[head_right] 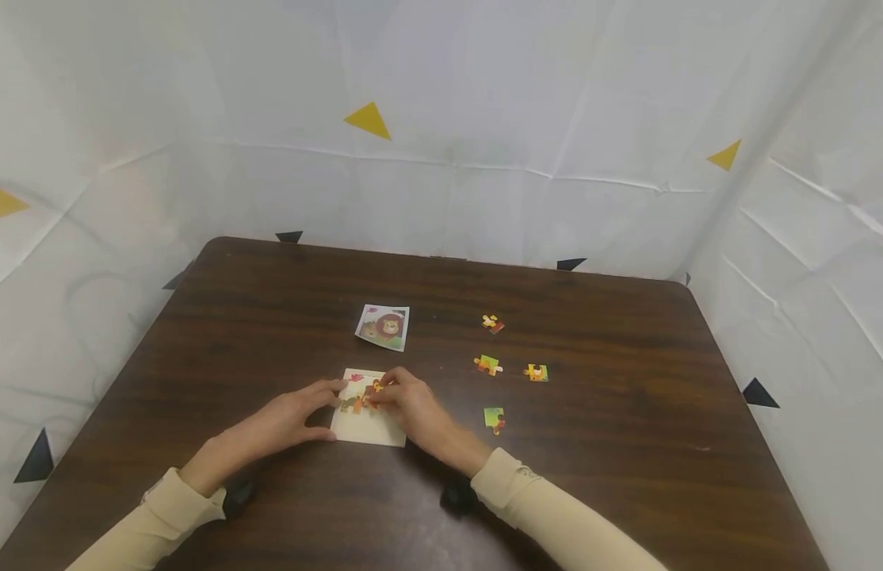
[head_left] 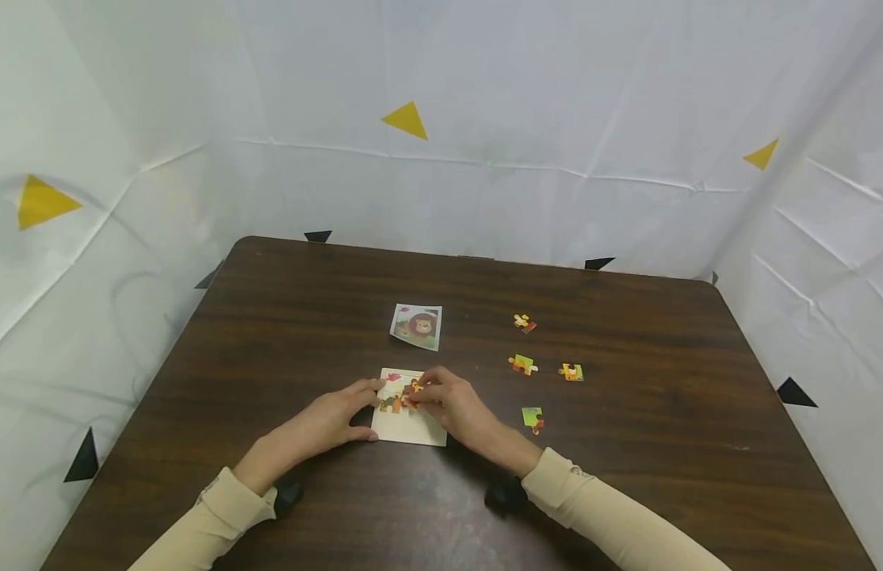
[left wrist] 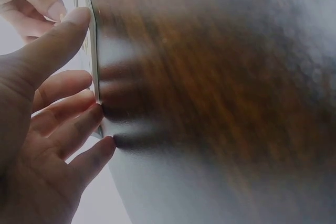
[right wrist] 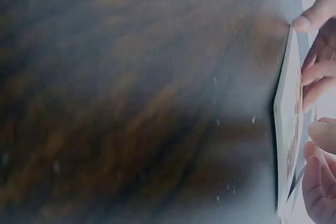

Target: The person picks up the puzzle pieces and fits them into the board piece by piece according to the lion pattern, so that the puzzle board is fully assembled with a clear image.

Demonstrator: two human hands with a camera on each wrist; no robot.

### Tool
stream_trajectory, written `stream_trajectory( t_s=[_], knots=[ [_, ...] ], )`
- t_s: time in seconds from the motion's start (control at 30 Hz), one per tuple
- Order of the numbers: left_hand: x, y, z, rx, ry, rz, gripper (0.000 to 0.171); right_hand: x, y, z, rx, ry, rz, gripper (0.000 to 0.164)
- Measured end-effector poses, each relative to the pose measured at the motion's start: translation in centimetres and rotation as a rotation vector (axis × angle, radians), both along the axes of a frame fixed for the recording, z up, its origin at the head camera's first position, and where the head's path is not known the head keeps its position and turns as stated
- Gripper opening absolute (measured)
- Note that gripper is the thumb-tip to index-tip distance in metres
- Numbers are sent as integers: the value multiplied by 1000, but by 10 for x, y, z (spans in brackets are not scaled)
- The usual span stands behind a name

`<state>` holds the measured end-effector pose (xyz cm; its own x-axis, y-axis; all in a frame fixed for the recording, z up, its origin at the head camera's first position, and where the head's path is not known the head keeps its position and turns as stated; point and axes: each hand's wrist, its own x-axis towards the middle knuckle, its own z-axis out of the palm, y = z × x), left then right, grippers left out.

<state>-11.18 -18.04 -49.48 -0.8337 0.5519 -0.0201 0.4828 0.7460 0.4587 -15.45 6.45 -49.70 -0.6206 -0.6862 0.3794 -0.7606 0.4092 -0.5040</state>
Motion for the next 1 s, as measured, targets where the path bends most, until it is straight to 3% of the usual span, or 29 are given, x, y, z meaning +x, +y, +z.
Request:
stream_trajectory(
  t_s=[0.27,0.5,0.83,1.0],
  knots=[
    [-6,-2,0,7,32,0,47,-3,-3,1,10,17,32,16],
    [1,0,1,19,28,-2,45,4,-3,-4,43,-5,31,16],
    [8,1,-5,36,17,-10,39,20,-4,-9,116,8,-30,15],
    [5,0,-4,48,62,-8,37,21,-9,-8,111,64,-69,12]
  ],
)
